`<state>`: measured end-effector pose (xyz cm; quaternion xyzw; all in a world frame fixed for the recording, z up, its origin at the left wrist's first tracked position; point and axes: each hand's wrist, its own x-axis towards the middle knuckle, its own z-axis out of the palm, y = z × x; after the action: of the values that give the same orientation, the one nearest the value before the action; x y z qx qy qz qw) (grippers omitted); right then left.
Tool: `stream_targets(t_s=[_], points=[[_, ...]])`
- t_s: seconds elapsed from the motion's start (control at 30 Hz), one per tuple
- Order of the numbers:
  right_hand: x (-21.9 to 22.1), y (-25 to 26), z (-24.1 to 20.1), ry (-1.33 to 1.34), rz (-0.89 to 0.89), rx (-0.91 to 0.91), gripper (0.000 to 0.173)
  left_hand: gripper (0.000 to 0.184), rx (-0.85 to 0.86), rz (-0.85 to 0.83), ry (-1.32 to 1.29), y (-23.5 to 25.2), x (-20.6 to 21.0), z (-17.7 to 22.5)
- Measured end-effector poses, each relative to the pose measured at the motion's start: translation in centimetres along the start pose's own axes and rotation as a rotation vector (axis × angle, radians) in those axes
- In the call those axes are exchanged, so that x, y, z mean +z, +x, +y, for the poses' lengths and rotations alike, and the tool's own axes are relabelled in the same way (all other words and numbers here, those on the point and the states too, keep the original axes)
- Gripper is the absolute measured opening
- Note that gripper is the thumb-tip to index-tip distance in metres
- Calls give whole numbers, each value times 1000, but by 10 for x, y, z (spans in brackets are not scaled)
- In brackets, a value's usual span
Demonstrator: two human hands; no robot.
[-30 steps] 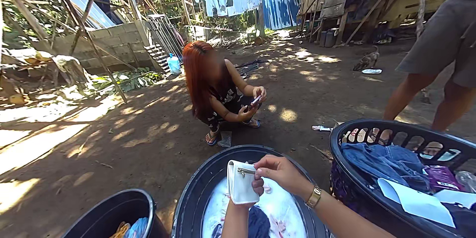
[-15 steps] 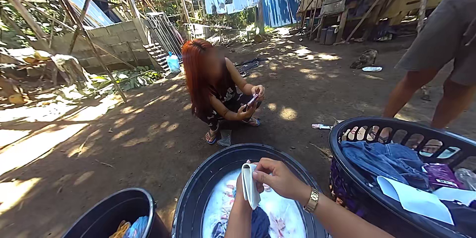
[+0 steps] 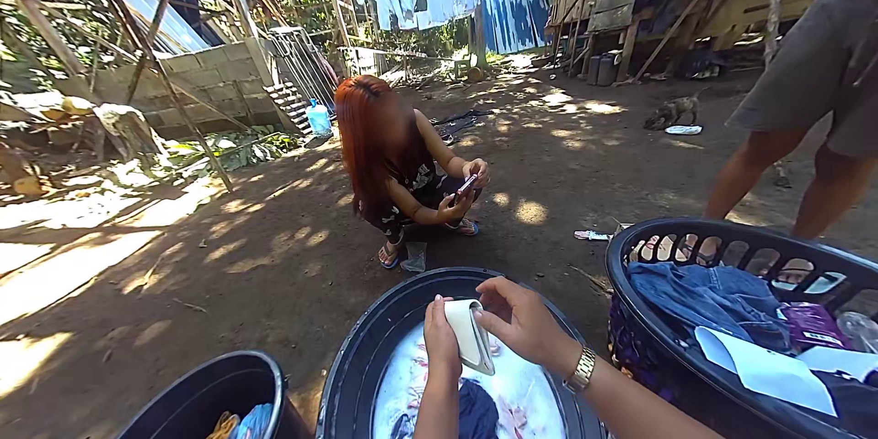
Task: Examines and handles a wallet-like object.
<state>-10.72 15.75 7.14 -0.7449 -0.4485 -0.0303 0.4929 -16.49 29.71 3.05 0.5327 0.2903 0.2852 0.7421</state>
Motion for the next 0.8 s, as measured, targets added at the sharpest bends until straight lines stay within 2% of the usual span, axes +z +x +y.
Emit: stream_targets(t_s=[0.23,0.33,0.43,0.63,0.8], points=[[9,1,4,-289,244,-217,18,43,96,68,145,4,-2,-5],[10,3,11,-414,334,-281,18,38,176,101,242,5,-4,-1],[7,6,16,-477,314,-325,22,36,191,121,260,6,-6,2],[4,7,13,-439,356,-332,24,41,68,90,189,5,-3,3],[-12,10,14,-333,433,-203,26,45,15,95,133,11,-9,3]])
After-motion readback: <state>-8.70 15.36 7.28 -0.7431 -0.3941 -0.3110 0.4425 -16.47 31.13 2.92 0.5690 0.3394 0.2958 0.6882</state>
